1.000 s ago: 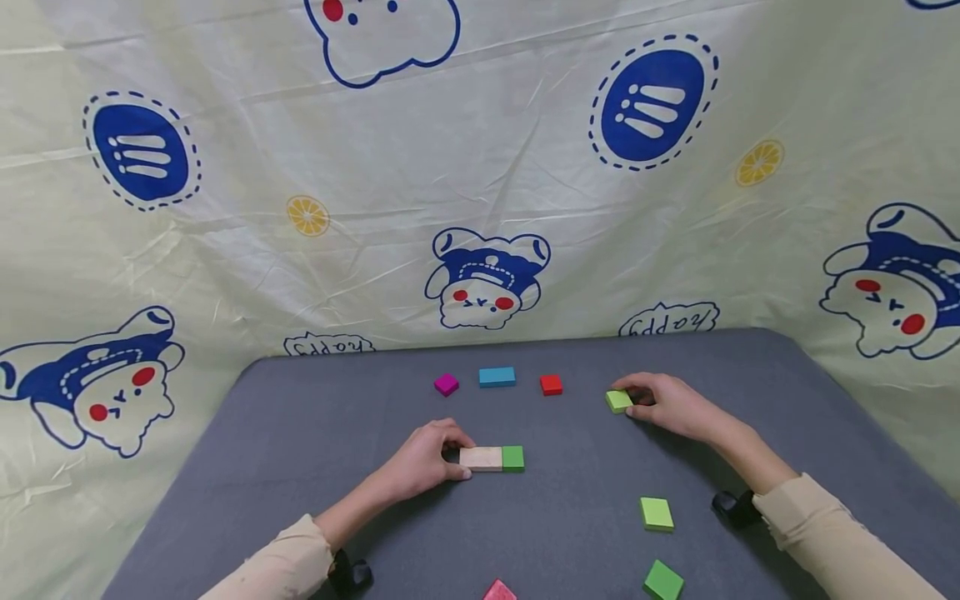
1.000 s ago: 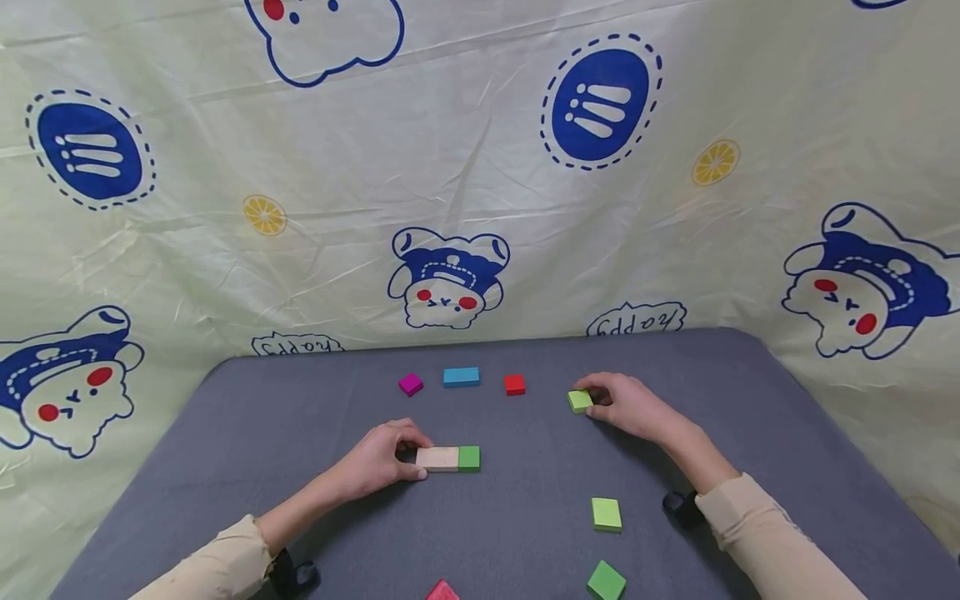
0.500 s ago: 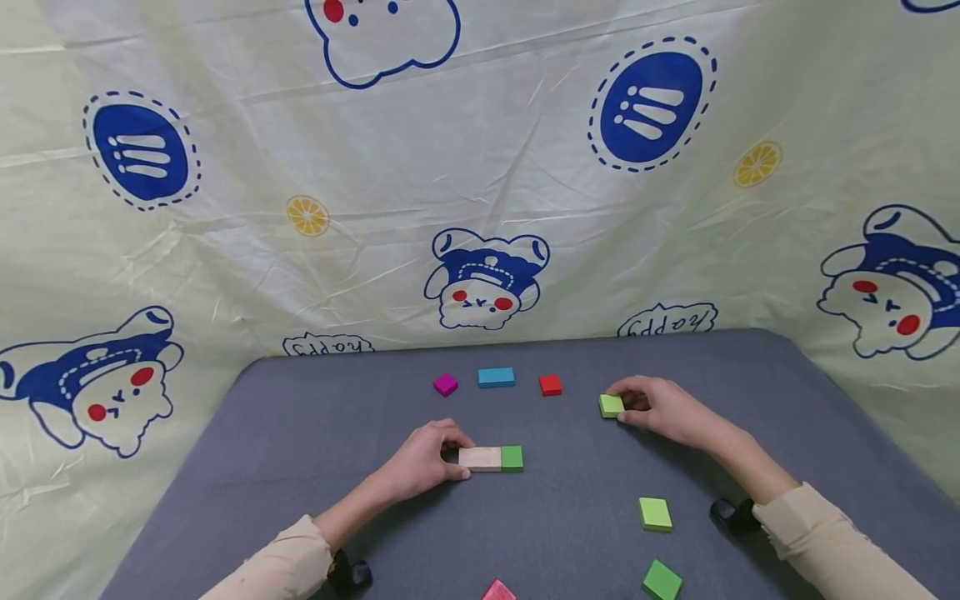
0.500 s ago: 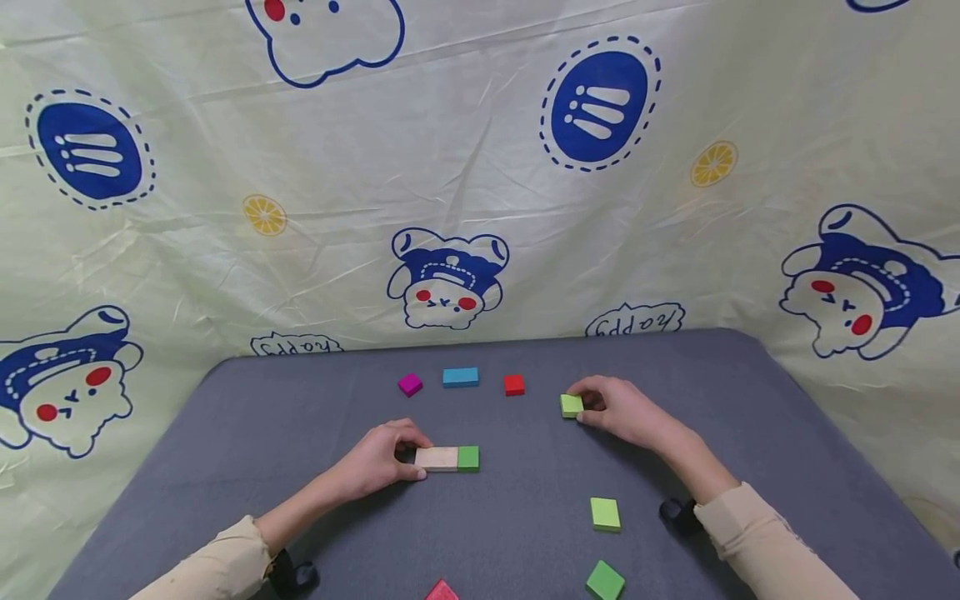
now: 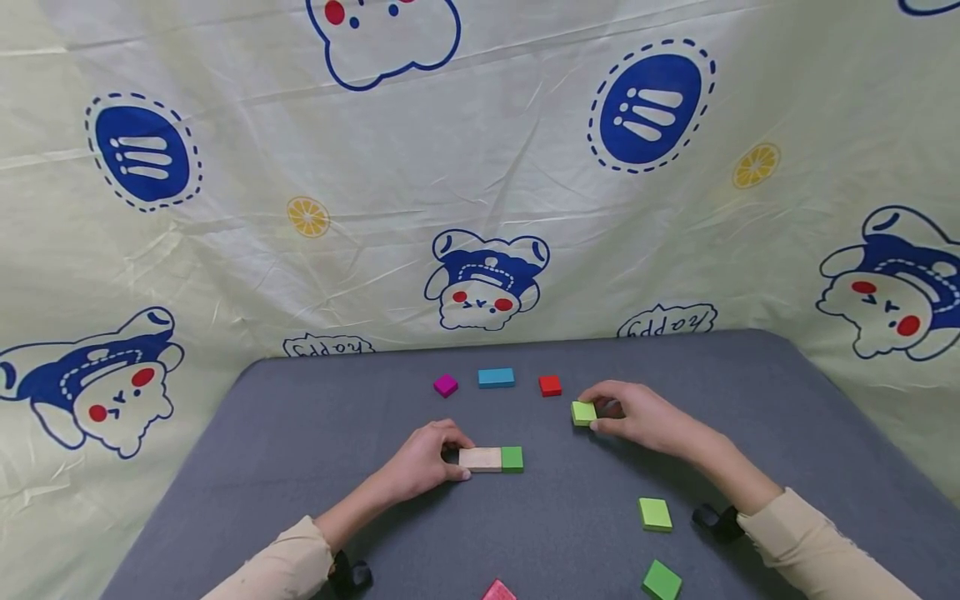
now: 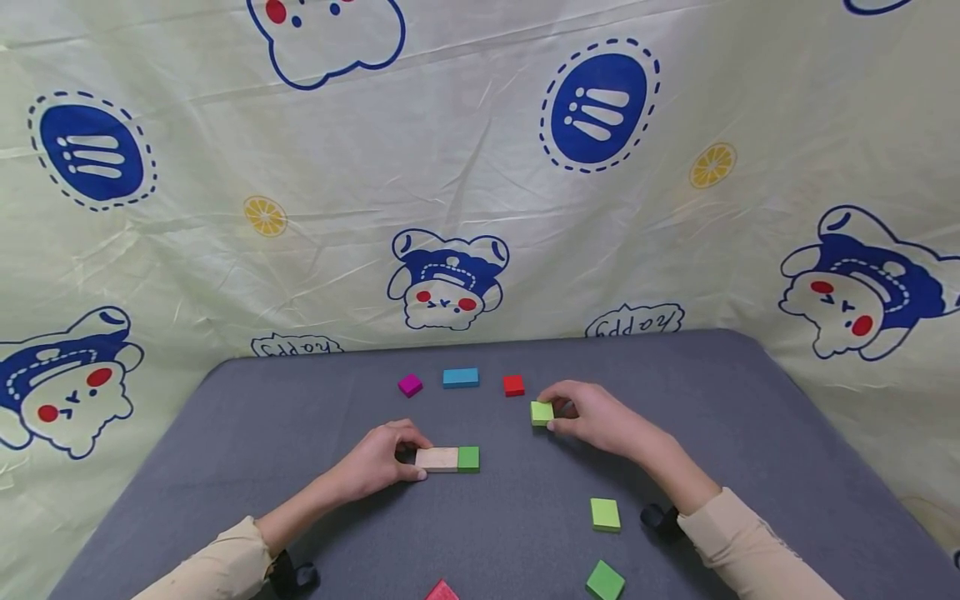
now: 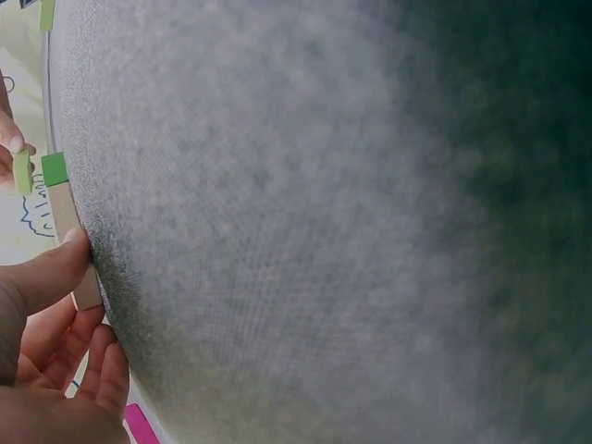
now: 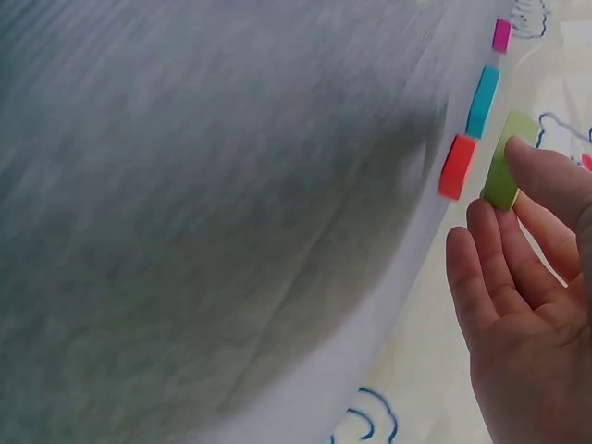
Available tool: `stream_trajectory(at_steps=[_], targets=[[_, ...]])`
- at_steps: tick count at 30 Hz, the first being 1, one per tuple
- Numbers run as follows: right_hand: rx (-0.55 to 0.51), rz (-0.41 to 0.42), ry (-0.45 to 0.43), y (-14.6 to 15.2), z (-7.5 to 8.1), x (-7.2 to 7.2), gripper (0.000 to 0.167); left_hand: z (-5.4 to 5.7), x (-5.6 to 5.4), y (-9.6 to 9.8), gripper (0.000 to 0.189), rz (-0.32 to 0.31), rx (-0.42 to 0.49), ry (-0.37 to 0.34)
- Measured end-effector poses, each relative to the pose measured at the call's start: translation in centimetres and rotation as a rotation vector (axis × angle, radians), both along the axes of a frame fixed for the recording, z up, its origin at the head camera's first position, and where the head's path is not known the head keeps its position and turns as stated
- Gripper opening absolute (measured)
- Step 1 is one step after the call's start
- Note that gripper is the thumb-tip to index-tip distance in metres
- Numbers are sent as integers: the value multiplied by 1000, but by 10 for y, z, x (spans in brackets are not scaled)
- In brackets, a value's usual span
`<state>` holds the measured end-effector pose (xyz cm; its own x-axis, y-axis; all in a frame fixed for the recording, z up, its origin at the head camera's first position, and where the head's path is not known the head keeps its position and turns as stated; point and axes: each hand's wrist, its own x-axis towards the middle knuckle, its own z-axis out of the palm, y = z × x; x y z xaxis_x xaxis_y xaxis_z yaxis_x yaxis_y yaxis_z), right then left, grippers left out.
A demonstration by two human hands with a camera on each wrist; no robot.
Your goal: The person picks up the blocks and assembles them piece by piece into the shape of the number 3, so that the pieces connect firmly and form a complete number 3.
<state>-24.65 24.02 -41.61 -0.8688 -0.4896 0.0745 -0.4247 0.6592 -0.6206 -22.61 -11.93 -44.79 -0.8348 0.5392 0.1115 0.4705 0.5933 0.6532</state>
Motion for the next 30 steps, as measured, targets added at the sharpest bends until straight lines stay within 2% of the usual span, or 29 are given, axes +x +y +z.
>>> stream_trajectory(at_steps=[18,30], targets=[[50,83,-17,-40,6,0,34,-2,-1,1,25,-8,11,-12],[79,99,-48,-63,4,-5,32,-1,0,0,25,-9,12,-1]])
